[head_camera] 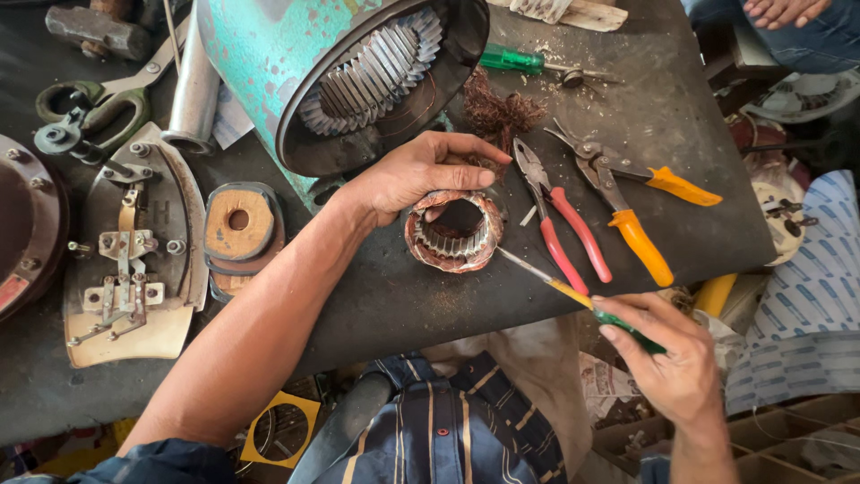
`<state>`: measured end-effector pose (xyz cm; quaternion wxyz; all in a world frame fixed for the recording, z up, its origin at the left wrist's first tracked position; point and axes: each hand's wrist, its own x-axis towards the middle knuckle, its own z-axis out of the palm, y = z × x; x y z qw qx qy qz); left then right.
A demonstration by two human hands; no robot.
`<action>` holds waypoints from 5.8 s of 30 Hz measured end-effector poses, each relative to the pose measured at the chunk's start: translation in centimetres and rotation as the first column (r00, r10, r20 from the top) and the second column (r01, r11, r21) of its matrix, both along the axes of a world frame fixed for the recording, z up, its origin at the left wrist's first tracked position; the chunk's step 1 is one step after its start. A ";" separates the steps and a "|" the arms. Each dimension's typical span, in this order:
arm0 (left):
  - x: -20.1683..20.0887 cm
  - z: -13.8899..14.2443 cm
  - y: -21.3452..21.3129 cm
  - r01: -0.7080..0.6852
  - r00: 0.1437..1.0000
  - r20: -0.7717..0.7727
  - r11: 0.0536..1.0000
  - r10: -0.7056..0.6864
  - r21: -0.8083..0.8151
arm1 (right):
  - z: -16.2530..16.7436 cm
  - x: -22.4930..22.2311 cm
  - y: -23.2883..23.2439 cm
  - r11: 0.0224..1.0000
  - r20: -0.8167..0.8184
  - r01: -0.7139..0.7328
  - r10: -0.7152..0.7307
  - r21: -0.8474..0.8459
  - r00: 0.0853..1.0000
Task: The person removes copper wire and insulation from a cylindrical electrical component using pliers and a screwdriver. They repeatedly pull, cut, and scrape material from the component while rotating it on the workbench.
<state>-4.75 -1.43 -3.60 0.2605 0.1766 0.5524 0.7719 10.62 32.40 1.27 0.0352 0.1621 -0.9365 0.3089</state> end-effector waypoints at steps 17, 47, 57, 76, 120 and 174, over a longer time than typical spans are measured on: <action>-0.3 0.3 -1.2 0.011 0.994 0.109 1.000 -0.009 -0.017 | 2.4 -2.2 -0.7 0.993 -0.085 -0.082 0.089 0.089 0.992; -0.8 -0.3 -1.8 -0.032 0.960 0.281 0.997 0.012 0.068 | 1.4 -2.5 -2.5 0.957 -0.068 -0.237 0.251 0.164 0.966; -0.7 -0.2 -0.7 -0.064 0.972 0.228 0.998 0.066 -0.017 | 7.0 0.4 -5.6 0.845 -0.188 -0.156 0.287 0.511 0.939; 1.6 1.2 1.6 -0.276 0.950 0.098 0.945 0.296 -0.176 | 8.4 1.4 -6.2 0.787 -0.068 -0.074 0.146 0.613 0.987; -0.5 0.4 -1.1 0.201 0.978 -0.035 0.978 -0.203 -0.059 | -1.2 -2.4 1.0 0.814 0.626 0.097 0.358 -0.573 0.693; 1.4 1.6 -0.8 -0.113 0.992 -0.073 0.972 0.100 -0.205 | -1.9 -8.0 -11.2 0.980 -0.243 0.082 -0.035 0.183 0.969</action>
